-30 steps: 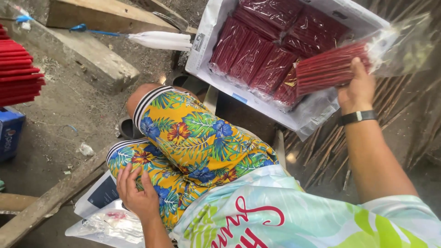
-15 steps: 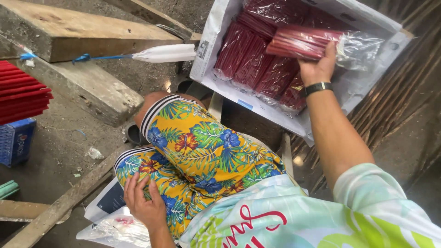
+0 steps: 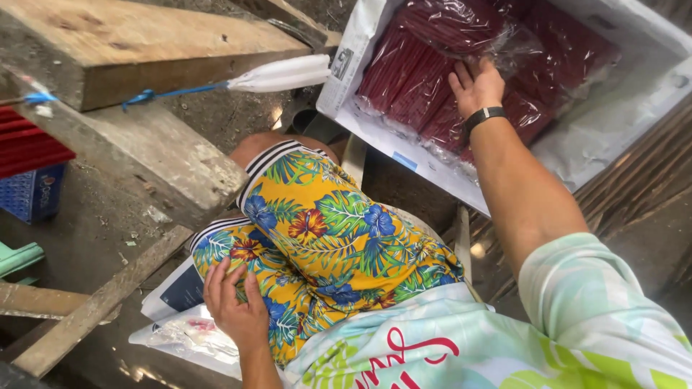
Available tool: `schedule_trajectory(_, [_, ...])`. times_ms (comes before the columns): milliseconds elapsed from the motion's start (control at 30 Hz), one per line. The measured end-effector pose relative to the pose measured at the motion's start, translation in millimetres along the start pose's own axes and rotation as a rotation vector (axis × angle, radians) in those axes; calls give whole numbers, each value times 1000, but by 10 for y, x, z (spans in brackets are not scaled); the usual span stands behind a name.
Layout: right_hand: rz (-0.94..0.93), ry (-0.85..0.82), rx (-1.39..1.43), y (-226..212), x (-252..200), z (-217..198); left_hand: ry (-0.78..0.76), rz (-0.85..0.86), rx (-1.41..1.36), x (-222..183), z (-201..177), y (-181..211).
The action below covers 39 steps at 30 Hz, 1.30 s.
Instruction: Packaging bundles of red incense sticks into plastic bags and organizing them in a box.
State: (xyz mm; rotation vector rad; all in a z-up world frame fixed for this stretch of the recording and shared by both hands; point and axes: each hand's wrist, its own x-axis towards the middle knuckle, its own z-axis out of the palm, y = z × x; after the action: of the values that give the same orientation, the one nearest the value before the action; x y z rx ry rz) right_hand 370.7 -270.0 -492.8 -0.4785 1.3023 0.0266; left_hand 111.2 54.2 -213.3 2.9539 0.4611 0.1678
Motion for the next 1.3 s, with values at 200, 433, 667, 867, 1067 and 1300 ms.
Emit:
schedule_trajectory(200, [47, -168, -311, -75, -72, -165, 7, 35, -1, 69, -5, 90])
schedule_trajectory(433, [-94, -72, -806, -139, -355, -201, -3, 18, 6, 71, 2, 68])
schedule_trajectory(667, [-1363, -290, -1424, -152, -459, -94, 5, 29, 8, 54, 9, 36])
schedule_trajectory(867, [-974, -490, -2306, -199, -398, -58, 24, 30, 6, 47, -32, 41])
schedule_trajectory(1067, [-900, -423, -2154, -59, -605, 567, 31, 14, -1, 78, -90, 12])
schedule_trajectory(1300, [-903, -502, -2428, 121, -366, 831, 93, -43, 43, 222, -240, -19])
